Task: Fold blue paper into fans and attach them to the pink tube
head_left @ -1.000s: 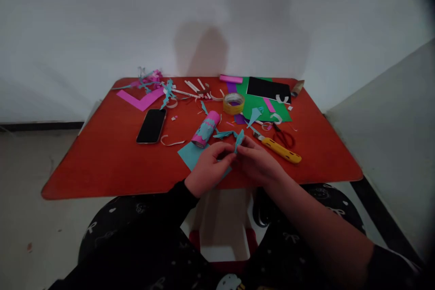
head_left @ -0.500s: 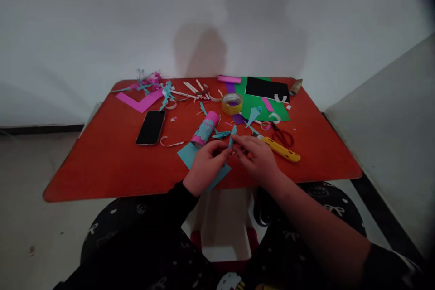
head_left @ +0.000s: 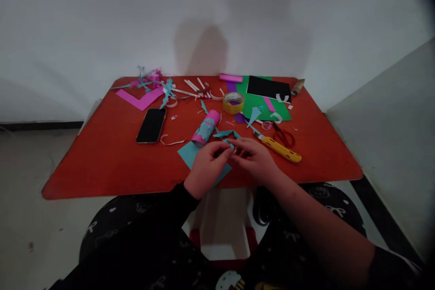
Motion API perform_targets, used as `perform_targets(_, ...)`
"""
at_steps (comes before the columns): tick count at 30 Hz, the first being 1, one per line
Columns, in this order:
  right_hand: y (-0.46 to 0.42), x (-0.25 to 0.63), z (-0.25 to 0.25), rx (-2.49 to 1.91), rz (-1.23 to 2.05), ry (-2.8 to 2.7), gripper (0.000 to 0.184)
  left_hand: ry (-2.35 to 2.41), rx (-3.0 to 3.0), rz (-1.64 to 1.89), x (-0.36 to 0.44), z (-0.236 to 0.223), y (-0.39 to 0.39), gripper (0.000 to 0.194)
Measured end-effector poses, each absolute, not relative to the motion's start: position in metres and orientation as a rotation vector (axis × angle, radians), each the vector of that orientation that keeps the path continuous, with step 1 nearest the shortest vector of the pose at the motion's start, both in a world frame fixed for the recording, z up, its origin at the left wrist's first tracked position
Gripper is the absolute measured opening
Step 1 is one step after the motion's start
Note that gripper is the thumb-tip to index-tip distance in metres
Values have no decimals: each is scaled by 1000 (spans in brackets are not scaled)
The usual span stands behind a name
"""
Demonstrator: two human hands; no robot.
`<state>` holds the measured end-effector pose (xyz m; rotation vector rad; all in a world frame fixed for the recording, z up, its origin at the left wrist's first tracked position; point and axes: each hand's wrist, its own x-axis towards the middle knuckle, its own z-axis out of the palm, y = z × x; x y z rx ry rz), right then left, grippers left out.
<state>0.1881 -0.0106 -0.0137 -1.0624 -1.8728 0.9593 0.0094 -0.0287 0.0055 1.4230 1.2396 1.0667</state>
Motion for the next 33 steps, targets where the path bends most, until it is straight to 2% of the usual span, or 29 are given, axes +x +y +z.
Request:
perform_targets(7,-9,194,-7,-1111,970,-1809,42,1163,1810,1062,2,7,-26,16)
perform_targets(15,-11,190,-6,-1155,1093,-1756,35,1221,1740,988,0,6,-24,9)
perform_targets(19,-11,187,-5,-1228,1223,-1636,29,1283,1551,1017,-3,8,-23,21)
perform_targets(23,-9,187,-6,-1198,1394,-1383,31,1379,1790,1099,-11,18,-21,16)
perform_targets(28,-6,190,-10,-1100,1543,-1222,31,1279,2101,944,-16,26,-22,46)
perform_targets(30,-6,189,-11,-1094,1578,-1208,30,1263,2135,875,-14,23,-23,46)
perform_targets(33,-6,188,-10,-1122,1575,-1217,29,1285,2066,855,-11,18,-23,35)
